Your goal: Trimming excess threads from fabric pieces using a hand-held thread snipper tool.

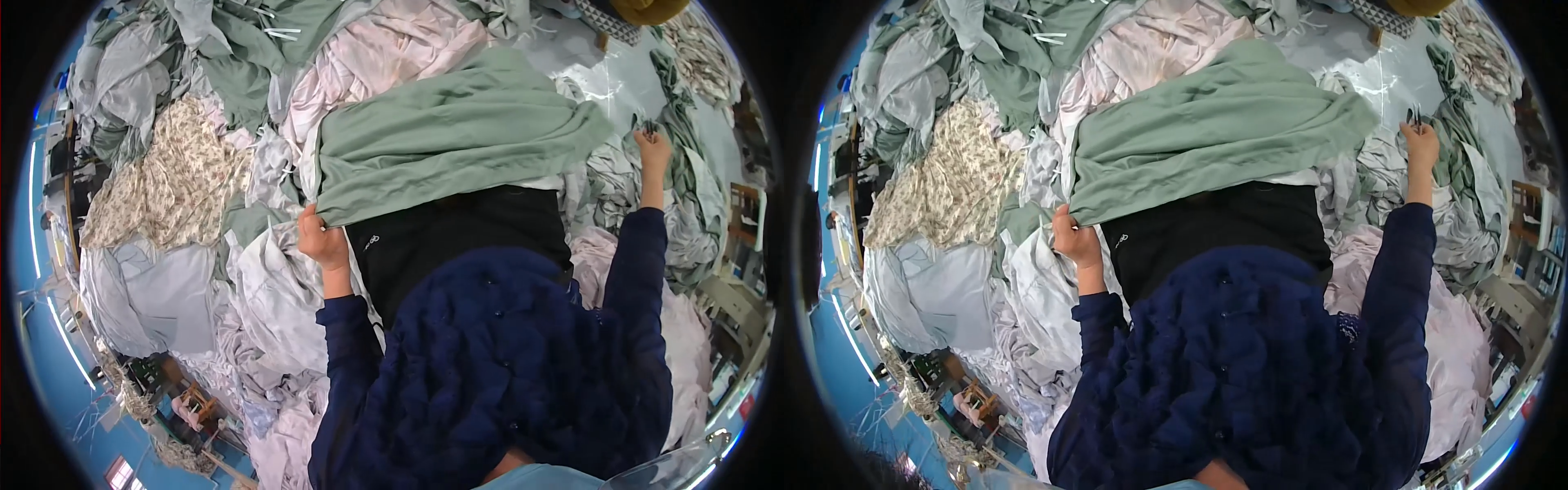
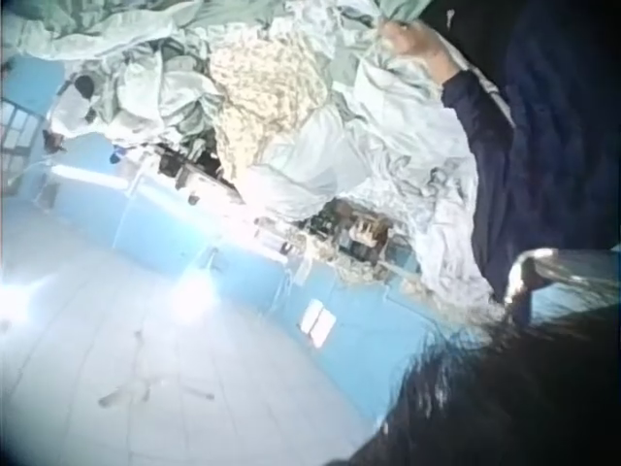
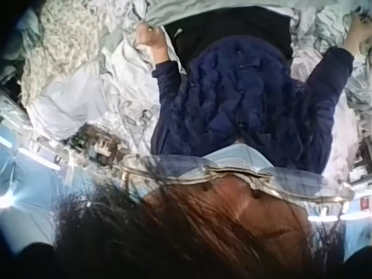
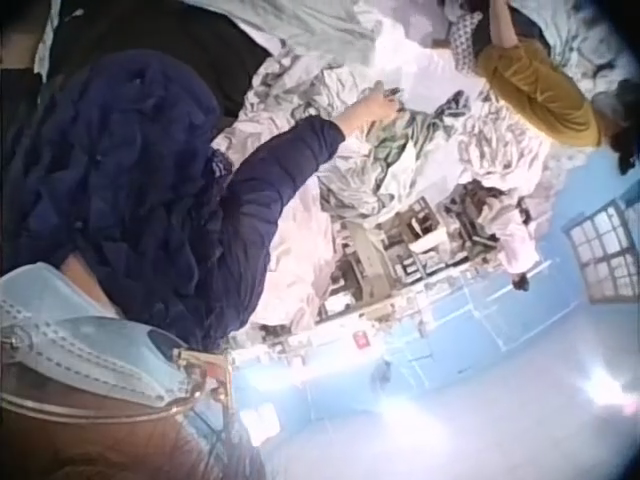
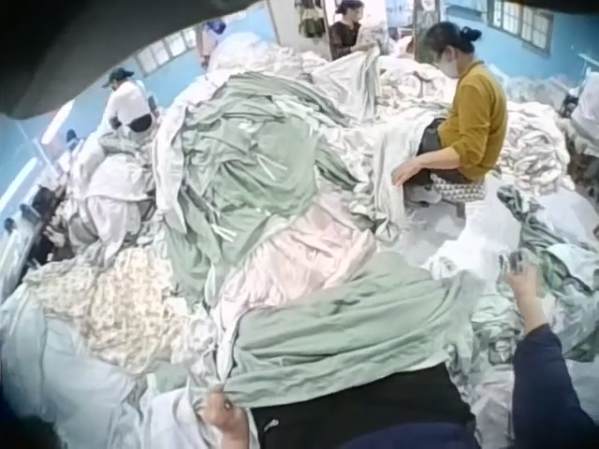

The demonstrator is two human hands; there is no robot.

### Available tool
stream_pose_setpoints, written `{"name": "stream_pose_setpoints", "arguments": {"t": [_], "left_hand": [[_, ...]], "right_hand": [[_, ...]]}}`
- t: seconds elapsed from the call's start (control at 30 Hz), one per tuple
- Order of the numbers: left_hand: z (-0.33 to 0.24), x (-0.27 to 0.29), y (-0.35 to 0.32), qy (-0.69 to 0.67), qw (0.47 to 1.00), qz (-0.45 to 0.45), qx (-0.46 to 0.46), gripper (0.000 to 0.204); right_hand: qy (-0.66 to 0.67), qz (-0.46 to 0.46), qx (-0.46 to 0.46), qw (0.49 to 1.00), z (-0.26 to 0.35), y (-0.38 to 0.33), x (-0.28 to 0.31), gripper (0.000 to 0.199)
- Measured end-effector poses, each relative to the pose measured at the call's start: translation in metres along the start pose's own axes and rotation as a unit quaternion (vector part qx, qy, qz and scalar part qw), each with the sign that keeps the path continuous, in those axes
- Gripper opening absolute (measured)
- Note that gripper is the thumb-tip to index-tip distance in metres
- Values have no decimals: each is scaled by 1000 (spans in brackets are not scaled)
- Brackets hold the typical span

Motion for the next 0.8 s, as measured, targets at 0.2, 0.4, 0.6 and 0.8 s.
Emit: {"name": "stream_pose_setpoints", "arguments": {"t": [0.2, 0.4, 0.6, 0.8], "left_hand": [[19, 3, -3, 1, 999, 2, 32, 29], [19, 0, 5, -13, 999, 18, 36, 25], [14, 4, 10, -28, 998, 5, 52, 25], [12, 8, 14, -18, 999, -11, 48, 25]], "right_hand": [[182, -41, 43, 982, 63, -87, -3, 25], [102, 84, 211, 969, 220, -223, 27, 17], [83, 213, 470, 852, 306, -280, 1, 47], [35, 200, 523, 828, 319, -282, -31, 64]]}}
Point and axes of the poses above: each hand's wrist, its own y-axis towards the middle knuckle, its own x-axis out of the back of the hand, z = x × y, the point moved 1 cm from there along y, towards the middle knuckle, and after that the axes turned 5 degrees about -y, right-handed, at the moved point
